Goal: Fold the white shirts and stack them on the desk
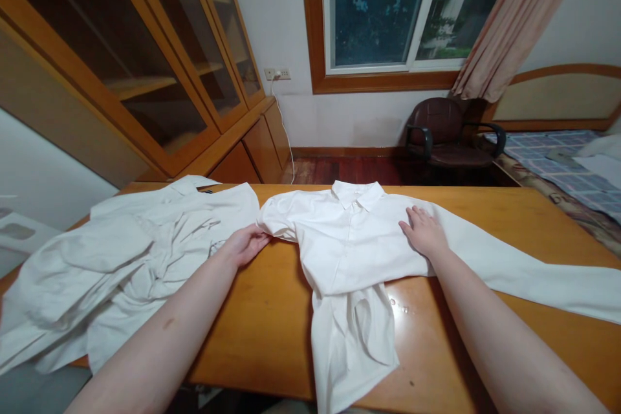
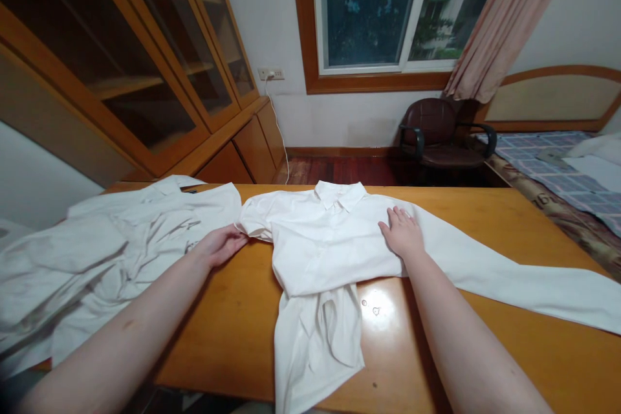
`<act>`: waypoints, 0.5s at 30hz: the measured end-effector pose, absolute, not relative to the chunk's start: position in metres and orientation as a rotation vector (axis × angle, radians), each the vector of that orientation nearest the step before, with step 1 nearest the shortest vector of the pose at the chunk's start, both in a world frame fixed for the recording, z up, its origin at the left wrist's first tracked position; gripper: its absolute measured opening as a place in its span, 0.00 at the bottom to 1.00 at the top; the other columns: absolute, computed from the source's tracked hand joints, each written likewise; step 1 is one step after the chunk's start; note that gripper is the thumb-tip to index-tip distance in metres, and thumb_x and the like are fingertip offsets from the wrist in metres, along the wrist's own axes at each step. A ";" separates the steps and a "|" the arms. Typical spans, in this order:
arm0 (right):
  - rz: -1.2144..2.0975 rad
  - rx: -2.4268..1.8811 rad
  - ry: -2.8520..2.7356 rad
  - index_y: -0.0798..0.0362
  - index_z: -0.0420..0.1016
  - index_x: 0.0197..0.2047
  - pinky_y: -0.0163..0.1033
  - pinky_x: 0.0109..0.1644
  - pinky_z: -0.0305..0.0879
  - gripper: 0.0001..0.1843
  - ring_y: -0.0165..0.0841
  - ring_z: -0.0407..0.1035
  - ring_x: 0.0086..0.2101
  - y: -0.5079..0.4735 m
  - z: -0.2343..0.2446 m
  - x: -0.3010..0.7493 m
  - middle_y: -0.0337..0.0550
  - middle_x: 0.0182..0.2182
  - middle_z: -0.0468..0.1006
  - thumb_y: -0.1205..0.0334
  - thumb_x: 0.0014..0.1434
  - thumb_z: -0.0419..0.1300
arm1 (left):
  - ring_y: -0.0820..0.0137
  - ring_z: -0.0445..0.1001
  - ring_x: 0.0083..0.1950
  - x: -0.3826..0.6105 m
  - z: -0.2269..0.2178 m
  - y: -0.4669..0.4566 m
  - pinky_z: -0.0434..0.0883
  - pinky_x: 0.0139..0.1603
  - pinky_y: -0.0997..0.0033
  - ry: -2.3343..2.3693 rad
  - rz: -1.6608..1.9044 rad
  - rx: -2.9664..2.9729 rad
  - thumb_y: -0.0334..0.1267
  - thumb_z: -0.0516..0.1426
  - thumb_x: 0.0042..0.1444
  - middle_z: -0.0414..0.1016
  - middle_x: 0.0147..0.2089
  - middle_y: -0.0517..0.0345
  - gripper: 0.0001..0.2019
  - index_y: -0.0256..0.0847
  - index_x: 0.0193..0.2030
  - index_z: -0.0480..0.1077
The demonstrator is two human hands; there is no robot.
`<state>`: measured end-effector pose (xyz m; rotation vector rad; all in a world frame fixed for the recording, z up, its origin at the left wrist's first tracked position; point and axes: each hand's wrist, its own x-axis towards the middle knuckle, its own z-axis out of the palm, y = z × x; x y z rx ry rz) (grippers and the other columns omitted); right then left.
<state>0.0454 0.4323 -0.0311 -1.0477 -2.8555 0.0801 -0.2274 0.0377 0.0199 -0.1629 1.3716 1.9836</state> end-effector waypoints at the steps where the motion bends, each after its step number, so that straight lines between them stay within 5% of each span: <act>1: 0.082 -1.051 -2.854 0.59 0.54 0.66 0.50 0.63 0.45 0.34 0.42 0.48 0.63 0.432 -0.031 0.045 0.51 0.65 0.55 0.46 0.64 0.40 | 0.68 0.78 0.41 -0.221 0.017 0.039 0.75 0.44 0.72 1.390 1.951 -0.141 0.18 0.52 0.47 0.77 0.42 0.45 0.17 0.32 0.42 0.71; 10: 0.070 -1.041 -2.852 0.58 0.55 0.65 0.50 0.63 0.46 0.34 0.42 0.48 0.63 0.435 -0.034 0.045 0.51 0.65 0.55 0.46 0.63 0.40 | 0.72 0.76 0.28 -0.216 0.025 0.064 0.75 0.34 0.72 1.583 2.094 -0.007 0.30 0.57 0.53 0.78 0.33 0.54 0.10 0.39 0.43 0.71; 15: 0.079 -1.045 -2.845 0.59 0.55 0.65 0.50 0.63 0.45 0.34 0.41 0.48 0.63 0.436 -0.035 0.045 0.51 0.65 0.55 0.46 0.63 0.40 | 0.65 0.78 0.34 -0.236 0.053 0.060 0.76 0.40 0.60 1.502 2.171 0.000 0.33 0.57 0.54 0.78 0.35 0.52 0.10 0.37 0.43 0.70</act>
